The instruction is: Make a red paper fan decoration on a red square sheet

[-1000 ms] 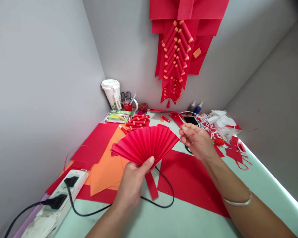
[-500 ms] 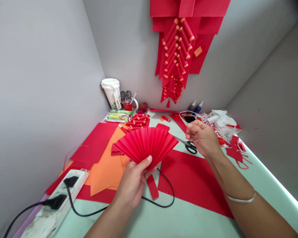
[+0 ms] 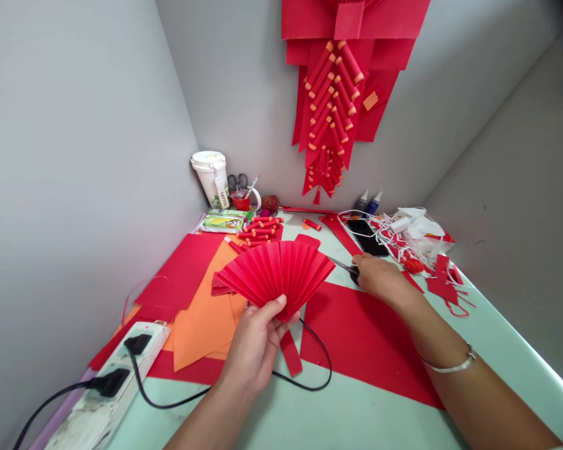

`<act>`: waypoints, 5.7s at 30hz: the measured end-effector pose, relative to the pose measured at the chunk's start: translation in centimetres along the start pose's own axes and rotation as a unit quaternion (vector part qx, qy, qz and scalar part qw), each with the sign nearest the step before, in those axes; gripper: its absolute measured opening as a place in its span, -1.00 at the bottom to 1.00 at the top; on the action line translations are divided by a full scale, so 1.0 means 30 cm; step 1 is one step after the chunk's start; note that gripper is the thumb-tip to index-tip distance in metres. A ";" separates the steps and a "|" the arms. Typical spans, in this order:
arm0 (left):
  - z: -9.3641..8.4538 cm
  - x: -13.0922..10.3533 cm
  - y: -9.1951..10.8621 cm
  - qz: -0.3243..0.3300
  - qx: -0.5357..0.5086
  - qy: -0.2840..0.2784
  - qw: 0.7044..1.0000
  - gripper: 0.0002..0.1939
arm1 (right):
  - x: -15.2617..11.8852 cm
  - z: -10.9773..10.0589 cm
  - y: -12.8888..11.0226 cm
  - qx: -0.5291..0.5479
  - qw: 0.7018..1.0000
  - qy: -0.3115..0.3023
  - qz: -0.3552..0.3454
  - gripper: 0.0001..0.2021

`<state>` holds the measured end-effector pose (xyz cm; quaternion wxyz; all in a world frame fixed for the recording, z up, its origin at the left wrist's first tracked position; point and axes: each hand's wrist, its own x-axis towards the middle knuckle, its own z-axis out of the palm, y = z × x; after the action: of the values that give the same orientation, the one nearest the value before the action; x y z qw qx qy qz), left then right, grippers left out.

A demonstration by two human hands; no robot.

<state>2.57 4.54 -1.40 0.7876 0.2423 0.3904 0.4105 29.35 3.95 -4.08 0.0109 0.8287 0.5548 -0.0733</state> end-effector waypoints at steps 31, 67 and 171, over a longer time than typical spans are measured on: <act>0.005 0.012 -0.033 0.043 -0.037 0.015 0.998 -0.92 | -0.455 0.104 -0.268 0.739 0.635 -0.218 -0.061 -0.49; 0.030 -0.005 -0.072 -0.001 -0.059 0.041 0.997 -0.87 | -0.456 0.190 -0.311 0.697 0.706 -0.120 -0.031 -0.63; 0.011 0.003 -0.103 -0.008 0.001 0.005 1.000 -0.89 | -0.457 0.184 -0.281 0.478 0.870 0.055 -0.107 -0.68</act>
<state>4.28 2.91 -3.40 0.7888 0.2379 0.3969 0.4046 15.85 -5.94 -7.18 -0.4253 0.6706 0.5369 -0.2848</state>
